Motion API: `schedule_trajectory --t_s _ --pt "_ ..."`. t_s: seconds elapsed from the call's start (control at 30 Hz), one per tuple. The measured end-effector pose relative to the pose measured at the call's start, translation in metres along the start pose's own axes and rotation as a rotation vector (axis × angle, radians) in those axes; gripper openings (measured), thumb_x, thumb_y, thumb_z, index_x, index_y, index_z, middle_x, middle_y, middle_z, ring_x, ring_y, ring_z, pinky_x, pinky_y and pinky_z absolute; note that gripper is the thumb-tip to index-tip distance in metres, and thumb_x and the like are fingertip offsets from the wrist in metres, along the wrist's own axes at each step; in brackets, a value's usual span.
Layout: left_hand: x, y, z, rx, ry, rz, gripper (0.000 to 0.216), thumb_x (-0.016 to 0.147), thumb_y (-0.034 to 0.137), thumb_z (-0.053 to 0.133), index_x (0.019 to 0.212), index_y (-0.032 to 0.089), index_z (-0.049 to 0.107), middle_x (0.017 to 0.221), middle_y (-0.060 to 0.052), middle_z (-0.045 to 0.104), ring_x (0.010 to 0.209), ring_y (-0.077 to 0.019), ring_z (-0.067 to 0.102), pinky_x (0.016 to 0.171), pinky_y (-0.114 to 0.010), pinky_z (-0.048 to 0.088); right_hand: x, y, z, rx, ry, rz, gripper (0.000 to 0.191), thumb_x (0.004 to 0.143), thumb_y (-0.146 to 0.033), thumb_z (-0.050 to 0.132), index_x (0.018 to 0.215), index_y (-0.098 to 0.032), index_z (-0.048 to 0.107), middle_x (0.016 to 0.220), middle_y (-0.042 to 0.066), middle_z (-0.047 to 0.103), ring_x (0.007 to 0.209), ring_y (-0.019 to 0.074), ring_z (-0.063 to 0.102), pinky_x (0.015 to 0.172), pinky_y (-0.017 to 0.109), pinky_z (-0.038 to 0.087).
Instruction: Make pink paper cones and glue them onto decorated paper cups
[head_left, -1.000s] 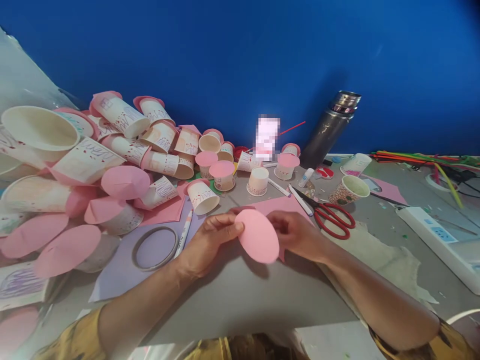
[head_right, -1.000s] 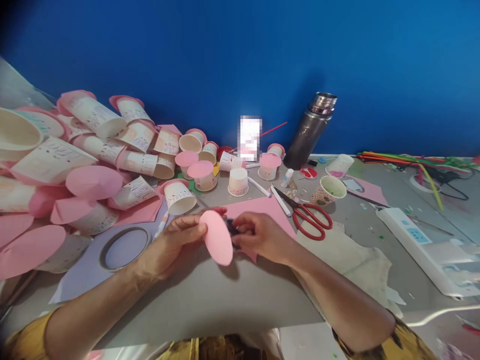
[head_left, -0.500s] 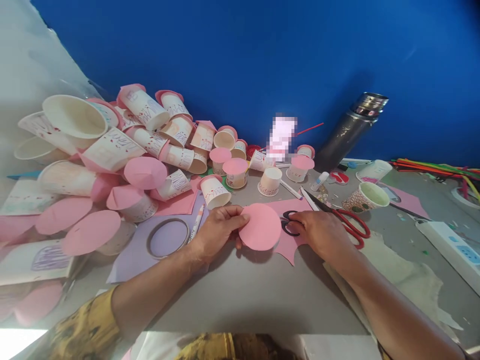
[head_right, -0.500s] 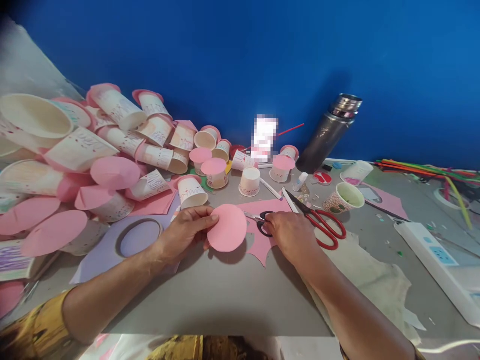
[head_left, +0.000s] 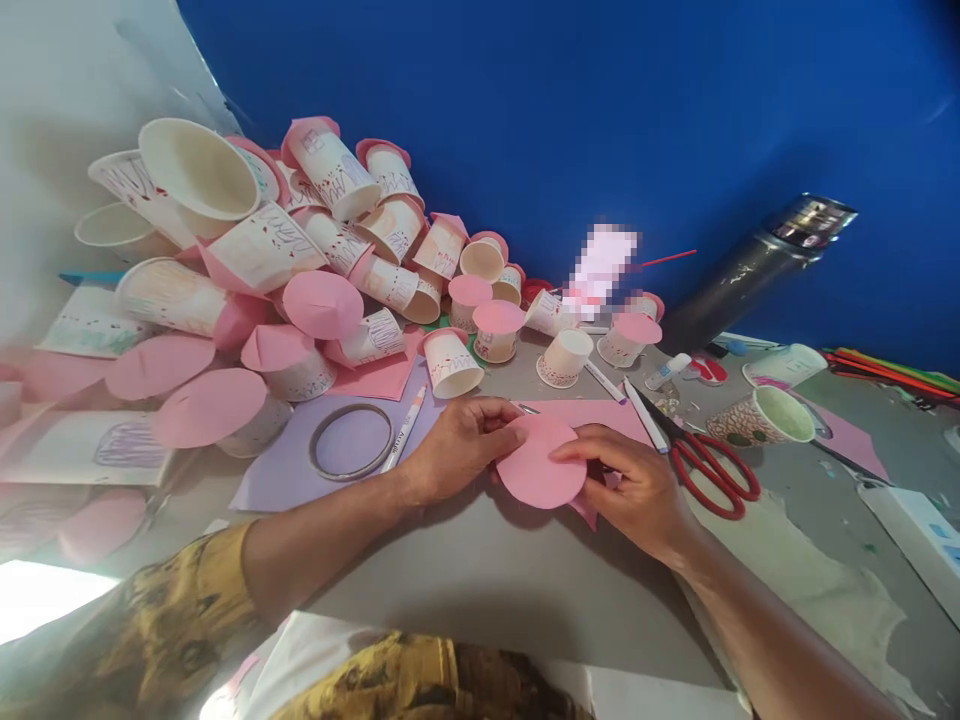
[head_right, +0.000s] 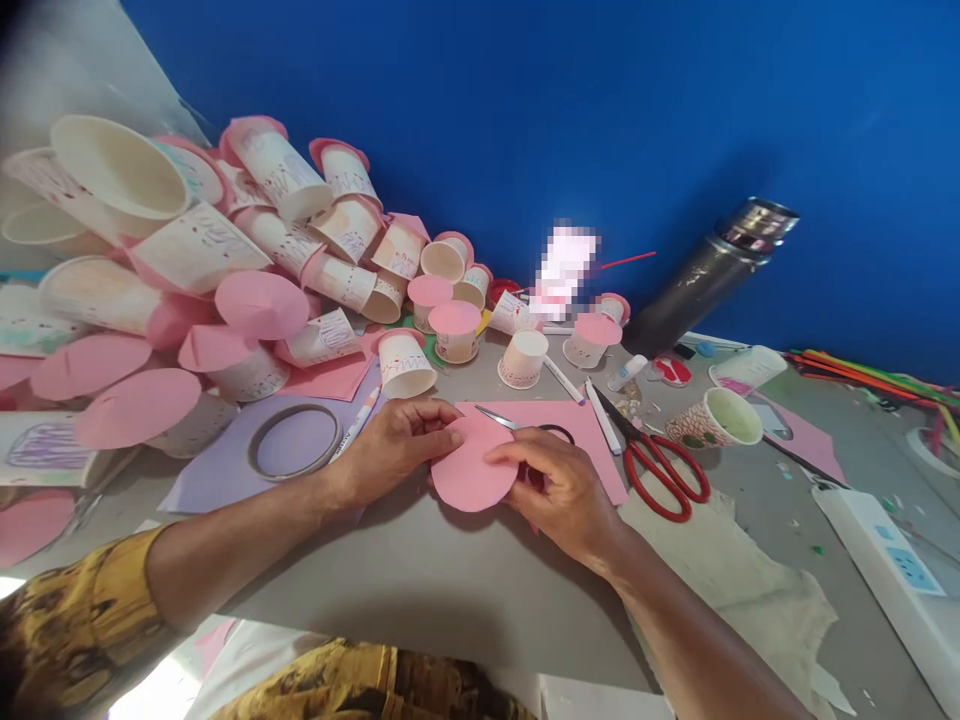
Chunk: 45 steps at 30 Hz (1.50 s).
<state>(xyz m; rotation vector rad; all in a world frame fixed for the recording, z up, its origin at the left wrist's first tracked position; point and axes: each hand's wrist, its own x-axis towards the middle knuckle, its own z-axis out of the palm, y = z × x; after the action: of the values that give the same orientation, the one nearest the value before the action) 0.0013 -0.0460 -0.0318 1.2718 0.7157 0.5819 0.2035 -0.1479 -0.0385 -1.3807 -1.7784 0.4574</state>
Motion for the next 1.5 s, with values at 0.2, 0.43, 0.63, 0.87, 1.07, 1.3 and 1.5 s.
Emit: schedule_trajectory --t_s 0.2,0.43,0.63,0.87,1.07,1.3,1.5 --pt "-0.004 0.001 -0.001 -0.23 -0.167 0.075 0.057 0.082 0.035 0.078 0.134 0.027 0.055 0.099 -0.003 0.065 0.08 -0.0153 0.063 0.065 -0.027 0.054 0.003 -0.004 -0.002 -0.22 0.224 -0.166 0.019 0.088 -0.009 0.062 0.092 -0.022 0.074 0.087 0.004 0.069 0.061 0.0106 0.061 0.047 0.021 0.045" --pt "-0.008 0.0 0.003 -0.263 -0.235 0.137 0.043 0.073 0.02 0.084 0.112 0.024 0.067 0.108 -0.005 0.061 0.087 -0.0154 0.061 0.07 -0.026 0.053 0.006 -0.013 -0.012 -0.388 0.362 -0.351 0.028 0.087 -0.001 0.062 0.098 -0.023 0.073 0.091 0.005 0.071 0.081 0.0173 0.068 0.068 0.028 0.054" --pt "-0.004 0.004 0.004 -0.213 -0.069 0.141 0.026 0.076 0.028 0.083 0.091 0.017 0.064 0.085 0.0 0.06 0.07 -0.0104 0.057 0.062 -0.024 0.049 0.006 -0.006 -0.01 -0.281 0.304 -0.285 0.031 0.086 0.001 0.06 0.102 -0.023 0.073 0.093 0.006 0.07 0.083 0.0176 0.065 0.071 0.03 0.053" --pt "-0.003 0.003 0.003 -0.128 -0.122 -0.035 0.035 0.073 0.032 0.084 0.097 0.016 0.065 0.081 0.0 0.065 0.064 -0.0091 0.056 0.053 -0.02 0.042 0.007 -0.006 -0.008 -0.181 0.204 -0.296 0.035 0.084 0.002 0.056 0.101 -0.023 0.072 0.089 0.005 0.071 0.082 0.0176 0.062 0.07 0.031 0.05" --pt "-0.003 0.001 0.001 -0.043 -0.166 -0.102 0.029 0.072 0.032 0.083 0.09 0.012 0.072 0.068 0.001 0.062 0.055 -0.0072 0.05 0.048 -0.02 0.038 0.009 -0.003 -0.004 -0.065 0.116 -0.219 0.03 0.086 -0.003 0.057 0.101 -0.024 0.073 0.082 0.002 0.07 0.072 0.0149 0.062 0.06 0.026 0.046" --pt "-0.007 0.0 0.001 -0.193 -0.238 0.128 0.081 0.071 0.031 0.087 0.14 0.029 0.044 0.122 -0.009 0.062 0.099 -0.0209 0.064 0.08 -0.032 0.054 0.008 -0.003 -0.007 -0.058 0.131 -0.157 0.013 0.091 -0.015 0.065 0.095 -0.023 0.075 0.069 0.0 0.061 0.063 0.014 0.053 0.055 0.025 0.043" --pt "-0.014 0.001 0.009 0.126 -0.023 0.243 0.074 0.073 0.022 0.083 0.137 0.025 0.048 0.111 -0.007 0.06 0.101 -0.021 0.06 0.091 -0.036 0.05 0.006 -0.011 0.0 -0.027 0.109 -0.054 0.007 0.09 -0.022 0.068 0.084 -0.021 0.072 0.067 0.0 0.065 0.061 0.0135 0.056 0.056 0.025 0.045"
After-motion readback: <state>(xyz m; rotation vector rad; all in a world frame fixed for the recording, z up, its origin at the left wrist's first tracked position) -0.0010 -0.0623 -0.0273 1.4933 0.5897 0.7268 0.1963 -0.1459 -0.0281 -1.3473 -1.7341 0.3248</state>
